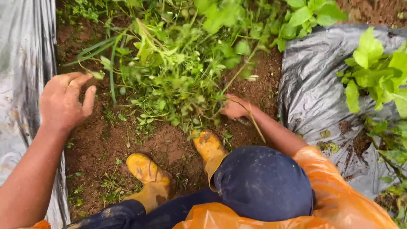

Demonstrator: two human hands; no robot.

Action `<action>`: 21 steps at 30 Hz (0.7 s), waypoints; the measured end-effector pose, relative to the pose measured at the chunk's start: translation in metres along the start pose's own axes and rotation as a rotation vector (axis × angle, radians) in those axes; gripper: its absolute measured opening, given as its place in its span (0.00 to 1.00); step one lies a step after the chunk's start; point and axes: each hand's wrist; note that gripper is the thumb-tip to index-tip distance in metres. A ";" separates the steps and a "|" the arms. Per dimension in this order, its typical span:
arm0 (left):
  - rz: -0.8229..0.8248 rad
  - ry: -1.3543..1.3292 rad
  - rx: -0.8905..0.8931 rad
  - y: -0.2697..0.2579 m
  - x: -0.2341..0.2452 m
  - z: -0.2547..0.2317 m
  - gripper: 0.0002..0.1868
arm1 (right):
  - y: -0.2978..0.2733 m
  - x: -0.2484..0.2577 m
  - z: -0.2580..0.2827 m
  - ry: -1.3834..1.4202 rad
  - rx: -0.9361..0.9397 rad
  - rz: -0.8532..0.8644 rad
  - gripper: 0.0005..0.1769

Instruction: The person uses a small hand hoe to weed the soil between rows of plants covered with black plastic mulch. They repeatedly scrape the soil surface to remove small weeds and then pull the uprooted plants by hand, gathering them into a pile.

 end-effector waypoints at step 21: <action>0.155 -0.540 -0.429 0.132 0.010 -0.180 0.19 | 0.011 0.096 0.065 0.430 -0.752 0.244 0.07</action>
Point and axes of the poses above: each hand's wrist, its own y-axis towards the middle knuckle, its own x-axis out of the back of the hand, z = x × y, and after that the axes turned 13 degrees about -y, right-handed
